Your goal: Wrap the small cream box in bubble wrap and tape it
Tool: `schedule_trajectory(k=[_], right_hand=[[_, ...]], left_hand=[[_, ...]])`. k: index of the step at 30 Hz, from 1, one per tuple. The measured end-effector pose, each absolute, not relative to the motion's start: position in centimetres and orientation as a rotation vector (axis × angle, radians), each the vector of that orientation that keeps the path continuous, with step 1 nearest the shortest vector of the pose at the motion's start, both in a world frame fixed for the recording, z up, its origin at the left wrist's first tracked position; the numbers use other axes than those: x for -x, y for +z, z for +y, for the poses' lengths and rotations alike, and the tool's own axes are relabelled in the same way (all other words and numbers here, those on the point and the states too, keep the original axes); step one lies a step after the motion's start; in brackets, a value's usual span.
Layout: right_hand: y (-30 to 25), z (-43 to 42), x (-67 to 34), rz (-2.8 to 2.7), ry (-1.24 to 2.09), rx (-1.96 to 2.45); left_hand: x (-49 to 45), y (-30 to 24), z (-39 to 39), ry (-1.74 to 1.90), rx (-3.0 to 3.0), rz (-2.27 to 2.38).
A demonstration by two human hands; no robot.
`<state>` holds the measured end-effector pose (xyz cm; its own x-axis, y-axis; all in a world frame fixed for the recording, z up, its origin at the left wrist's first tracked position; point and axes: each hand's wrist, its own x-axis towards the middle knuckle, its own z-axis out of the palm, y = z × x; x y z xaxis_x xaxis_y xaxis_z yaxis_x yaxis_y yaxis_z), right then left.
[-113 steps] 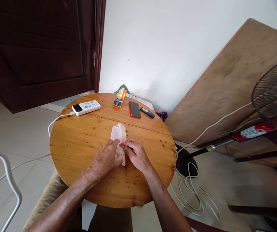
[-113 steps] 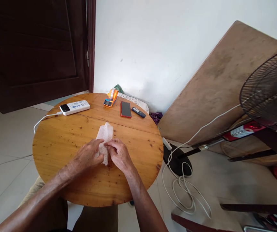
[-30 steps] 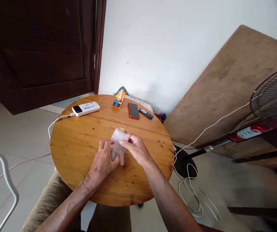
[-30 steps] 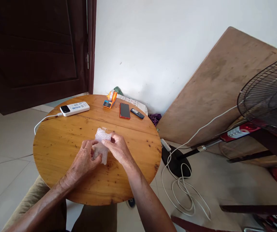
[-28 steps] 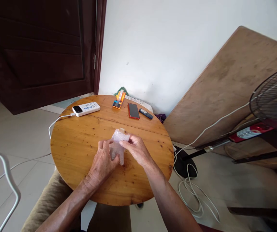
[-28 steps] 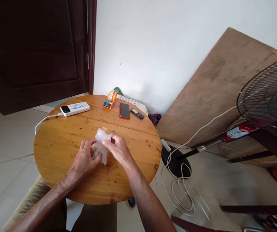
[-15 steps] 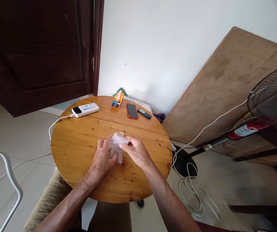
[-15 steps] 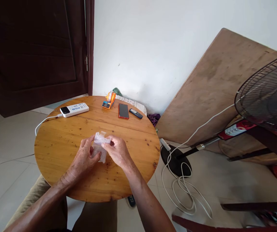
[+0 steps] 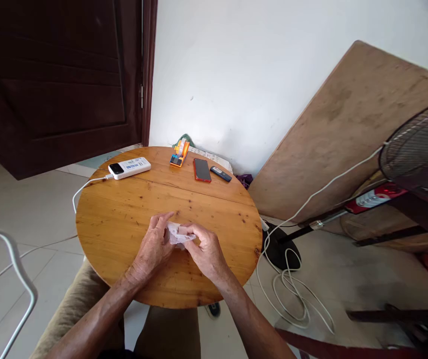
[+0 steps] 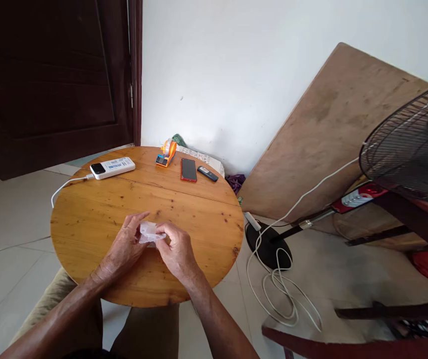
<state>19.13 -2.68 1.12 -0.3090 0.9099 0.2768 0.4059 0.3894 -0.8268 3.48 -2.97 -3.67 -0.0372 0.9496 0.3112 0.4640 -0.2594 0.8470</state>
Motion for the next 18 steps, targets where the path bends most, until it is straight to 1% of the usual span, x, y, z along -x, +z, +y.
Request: schedule_trajectory(k=[4,11,15,18], right_hand=[[0.3,-2.8,-19.2,-1.903,0.768,1.096],[-0.7,-3.5,-19.1,-1.988,0.562,0.950],[-1.3,-3.5,-19.4,-2.029,0.474,0.870],[-1.8,-3.4,-19.7,-2.094,0.414,0.837]], left_hand=[[-3.5,-4.0,-3.2,1.279,-1.750,1.427],[-1.6,-4.1,-3.5,1.189,-1.793,1.354],[0.0,-4.0,-4.2,1.117,-1.888,1.272],[0.6,-4.0,-4.3,1.086,-1.986,1.304]])
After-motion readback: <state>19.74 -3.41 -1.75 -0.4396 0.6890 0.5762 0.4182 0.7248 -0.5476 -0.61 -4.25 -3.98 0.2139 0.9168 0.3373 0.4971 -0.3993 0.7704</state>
